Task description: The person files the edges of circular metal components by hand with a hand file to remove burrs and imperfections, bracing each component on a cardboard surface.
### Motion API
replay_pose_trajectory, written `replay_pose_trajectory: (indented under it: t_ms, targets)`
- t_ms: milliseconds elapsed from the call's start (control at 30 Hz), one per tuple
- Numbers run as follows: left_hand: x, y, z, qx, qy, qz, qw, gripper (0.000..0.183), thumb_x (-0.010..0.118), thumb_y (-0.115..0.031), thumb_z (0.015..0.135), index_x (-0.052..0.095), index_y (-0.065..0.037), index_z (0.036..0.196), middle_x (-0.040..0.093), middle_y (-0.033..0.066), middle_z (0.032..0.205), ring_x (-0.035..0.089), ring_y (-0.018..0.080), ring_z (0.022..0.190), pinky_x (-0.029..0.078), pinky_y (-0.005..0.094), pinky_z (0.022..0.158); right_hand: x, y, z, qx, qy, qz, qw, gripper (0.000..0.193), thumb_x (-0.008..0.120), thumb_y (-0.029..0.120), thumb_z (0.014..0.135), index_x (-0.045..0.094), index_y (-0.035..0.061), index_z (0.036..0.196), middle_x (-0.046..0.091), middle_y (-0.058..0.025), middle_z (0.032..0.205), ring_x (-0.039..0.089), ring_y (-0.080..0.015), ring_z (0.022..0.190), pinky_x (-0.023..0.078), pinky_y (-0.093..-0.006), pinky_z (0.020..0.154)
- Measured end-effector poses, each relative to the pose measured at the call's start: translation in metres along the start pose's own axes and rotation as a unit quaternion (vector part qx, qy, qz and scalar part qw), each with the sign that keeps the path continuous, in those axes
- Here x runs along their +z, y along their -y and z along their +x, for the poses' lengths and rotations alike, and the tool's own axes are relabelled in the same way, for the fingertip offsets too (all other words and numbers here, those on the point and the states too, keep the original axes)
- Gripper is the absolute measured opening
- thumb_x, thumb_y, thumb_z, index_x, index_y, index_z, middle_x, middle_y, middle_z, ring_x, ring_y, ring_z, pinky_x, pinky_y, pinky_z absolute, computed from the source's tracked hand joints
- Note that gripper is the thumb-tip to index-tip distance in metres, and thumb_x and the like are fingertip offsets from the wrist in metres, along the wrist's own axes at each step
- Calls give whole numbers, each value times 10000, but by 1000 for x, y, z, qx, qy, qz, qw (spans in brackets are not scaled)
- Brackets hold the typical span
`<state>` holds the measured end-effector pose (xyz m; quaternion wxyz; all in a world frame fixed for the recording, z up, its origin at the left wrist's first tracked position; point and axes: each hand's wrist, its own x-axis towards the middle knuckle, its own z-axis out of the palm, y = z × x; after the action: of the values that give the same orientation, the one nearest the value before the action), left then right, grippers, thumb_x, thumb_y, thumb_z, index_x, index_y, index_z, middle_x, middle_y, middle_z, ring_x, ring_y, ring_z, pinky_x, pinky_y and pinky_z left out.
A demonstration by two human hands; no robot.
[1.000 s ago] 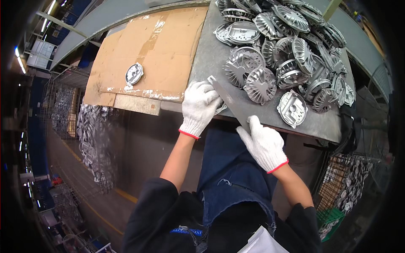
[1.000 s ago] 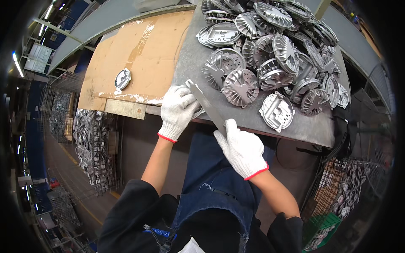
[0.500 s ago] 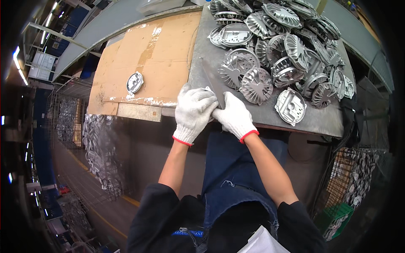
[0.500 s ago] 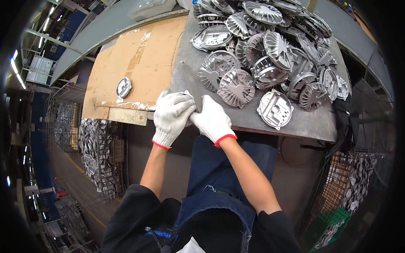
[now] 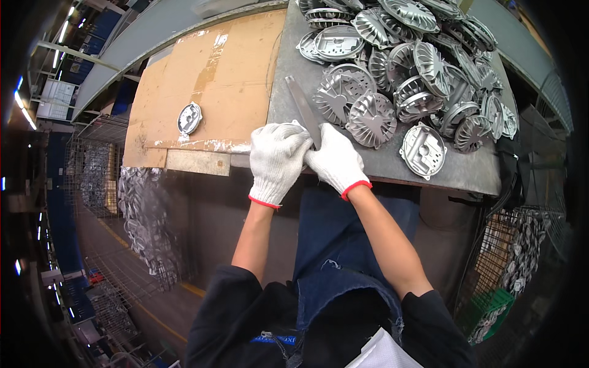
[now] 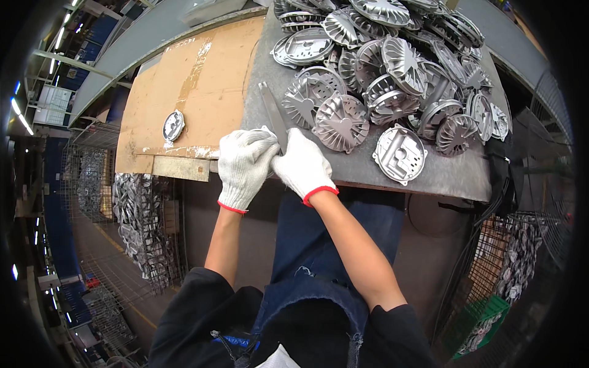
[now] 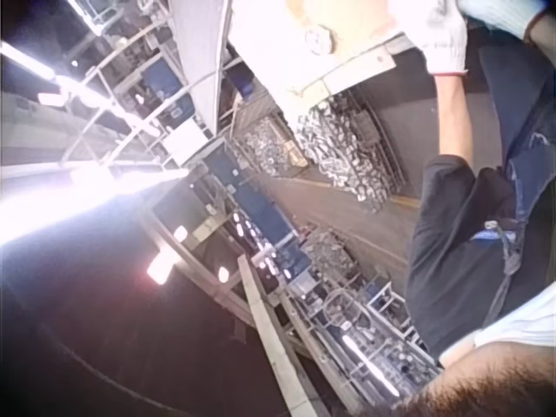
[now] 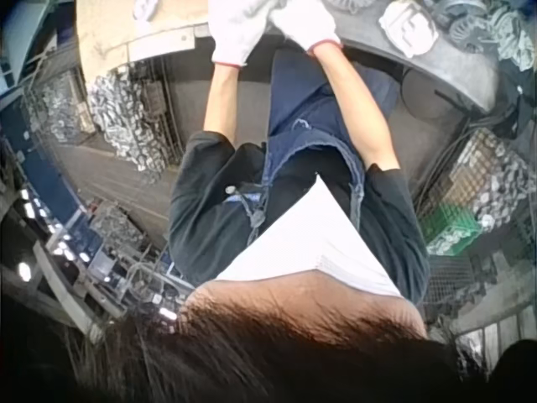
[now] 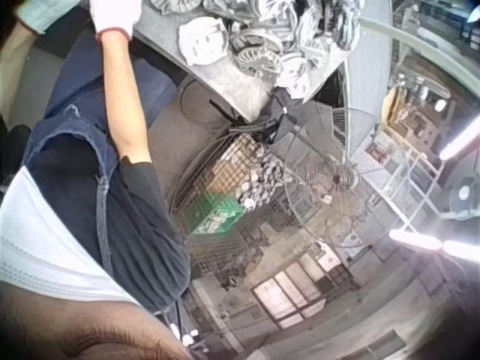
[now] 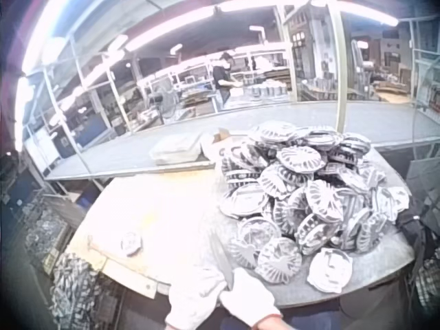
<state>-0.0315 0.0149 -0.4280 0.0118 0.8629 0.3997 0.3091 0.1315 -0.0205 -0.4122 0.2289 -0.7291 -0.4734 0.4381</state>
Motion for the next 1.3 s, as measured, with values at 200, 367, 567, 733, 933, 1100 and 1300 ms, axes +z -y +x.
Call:
replay_pose_trajectory:
  t_ms: [200,367,567,733,933,1100,1300]
  targets:
    - [1,2,1,-4,3,7,1000,99,873,-217,854,870,-151,927,815,-16,1002,752,219,1020,526,401,941,3,-3,3,-6,9,2,1000,546,764,433,939,678,44,1313,780,-261,1266,738,-461,1222,571,-538,1026]
    - [-2,0,7,-42,13,-43,998,132,871,-201,862,893,-107,952,845,54,1027,787,269,994,583,414,937,8,-10,5,-21,-8,28,999,565,792,495,915,699,50,1252,797,-219,1117,780,-381,1059,575,-460,919]
    - [-8,-3,7,-85,-29,-69,994,124,889,-192,884,891,-110,976,836,54,1052,786,257,996,588,408,938,13,-7,9,-19,-21,29,999,606,815,548,899,697,37,1203,784,-221,1050,780,-374,979,579,-456,884]
    - [-59,1,52,-160,-150,-248,944,164,877,-163,1003,880,-15,1075,787,128,1255,744,193,1092,595,351,966,12,-20,11,-29,-24,18,999,636,871,523,875,685,-7,1171,771,-172,922,766,-284,742,587,-418,757]
    - [-52,34,15,-359,190,-189,894,285,787,-324,960,885,-60,1008,823,177,1103,763,264,1100,558,381,1004,22,-24,7,-86,-81,-24,993,847,860,545,906,628,-41,1472,811,-224,1146,811,-313,874,616,-423,847]
    - [-41,24,-21,-397,120,-274,868,242,808,-206,1033,841,28,1084,834,49,935,713,77,846,563,263,796,17,-15,-6,-79,-62,5,995,849,846,506,942,589,-43,1535,765,-283,1345,742,-421,1268,569,-474,1062]
    - [-57,51,-8,-431,127,-346,824,293,831,-252,979,854,28,1062,846,76,979,732,94,892,573,282,870,-4,-24,-33,-81,3,94,992,559,802,442,988,668,28,1340,798,-248,1167,772,-427,1132,584,-487,961]
